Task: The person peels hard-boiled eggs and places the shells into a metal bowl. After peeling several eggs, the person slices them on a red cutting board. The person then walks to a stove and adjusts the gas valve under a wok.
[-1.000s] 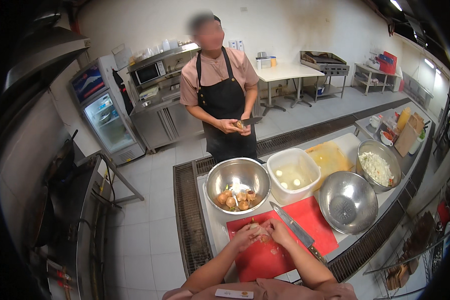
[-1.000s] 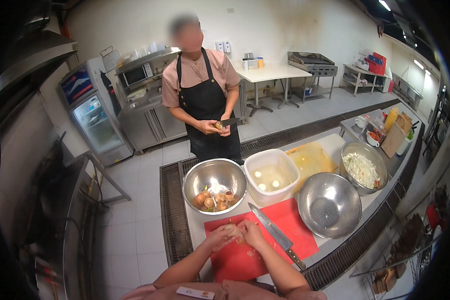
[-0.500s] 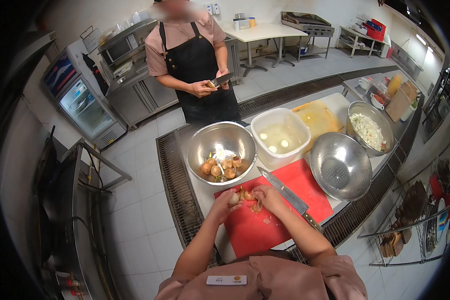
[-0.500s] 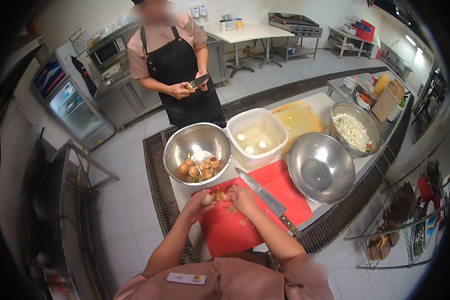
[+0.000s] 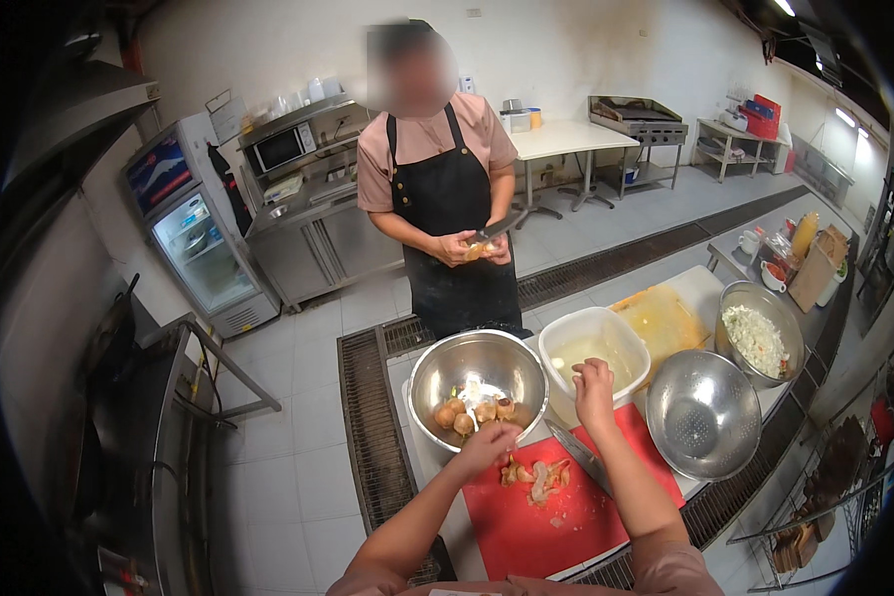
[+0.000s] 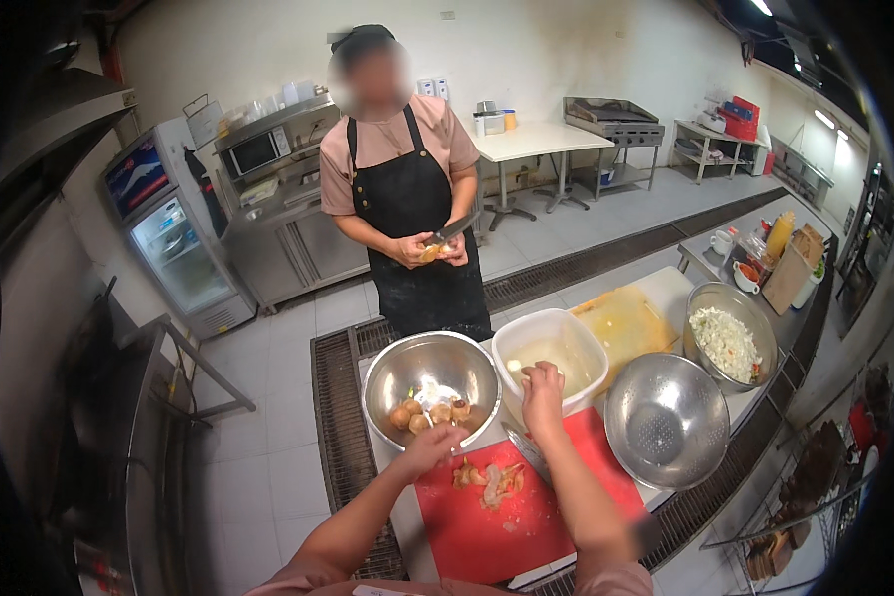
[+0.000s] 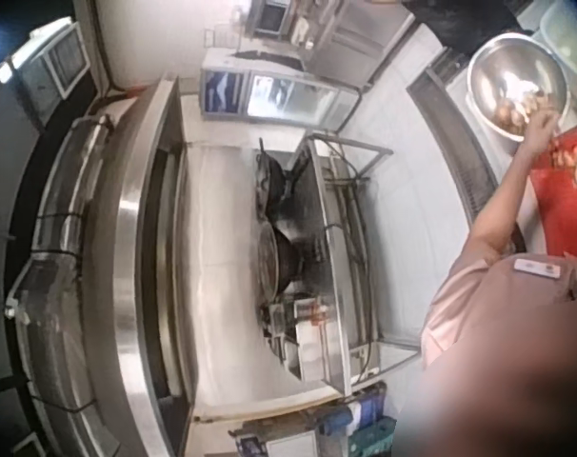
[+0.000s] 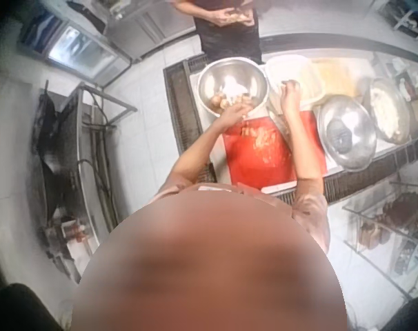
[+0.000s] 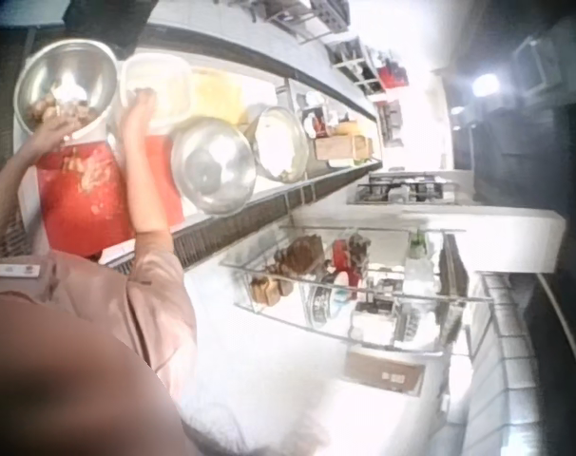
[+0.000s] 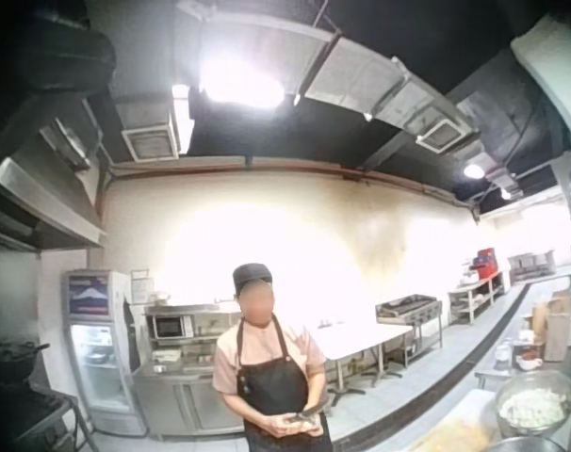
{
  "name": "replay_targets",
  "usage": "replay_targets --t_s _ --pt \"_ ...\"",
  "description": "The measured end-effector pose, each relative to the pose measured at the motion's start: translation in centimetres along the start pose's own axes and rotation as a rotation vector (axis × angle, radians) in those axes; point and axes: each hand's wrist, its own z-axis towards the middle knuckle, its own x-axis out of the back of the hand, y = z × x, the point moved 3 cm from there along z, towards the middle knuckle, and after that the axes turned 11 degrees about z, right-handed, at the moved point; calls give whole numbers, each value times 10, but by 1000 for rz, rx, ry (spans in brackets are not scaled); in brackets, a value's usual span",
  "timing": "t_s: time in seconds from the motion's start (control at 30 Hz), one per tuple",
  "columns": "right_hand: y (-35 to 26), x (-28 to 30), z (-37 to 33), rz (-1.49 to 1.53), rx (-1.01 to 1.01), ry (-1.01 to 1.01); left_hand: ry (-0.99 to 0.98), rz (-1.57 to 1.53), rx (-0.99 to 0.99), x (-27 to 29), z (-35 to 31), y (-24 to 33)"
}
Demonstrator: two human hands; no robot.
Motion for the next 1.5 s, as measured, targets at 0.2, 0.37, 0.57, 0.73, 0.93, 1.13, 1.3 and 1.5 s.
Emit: replay_targets --t_s 0.2,0.37,0.57,0.73,0.93,1.13,1.3,1.5 --pt "35 -13 16 -194 48 -164 -203 384 -127 -17 -13 -58" --pt "-14 -10 -80 -83 75 -234 162 629 -33 -28 -39 -102" --pt "-38 -37 -169 -237 -185 -576 427 544 19 -34 -35 -109" --pt "-30 -69 -191 -293 -173 -572 406 671 -140 -42 -25 -100" --pt "4 -82 -194 -201 -30 -529 434 591 -17 -35 -43 -86" --pt "9 -32 -164 62 -298 -254 447 601 -121 -40 -59 -85" --pt "-29 -16 -96 475 -502 -119 353 569 -110 -65 -63 -91" --pt "-52 -50 4 583 -355 -216 100 733 -398 -141 -45 -77"
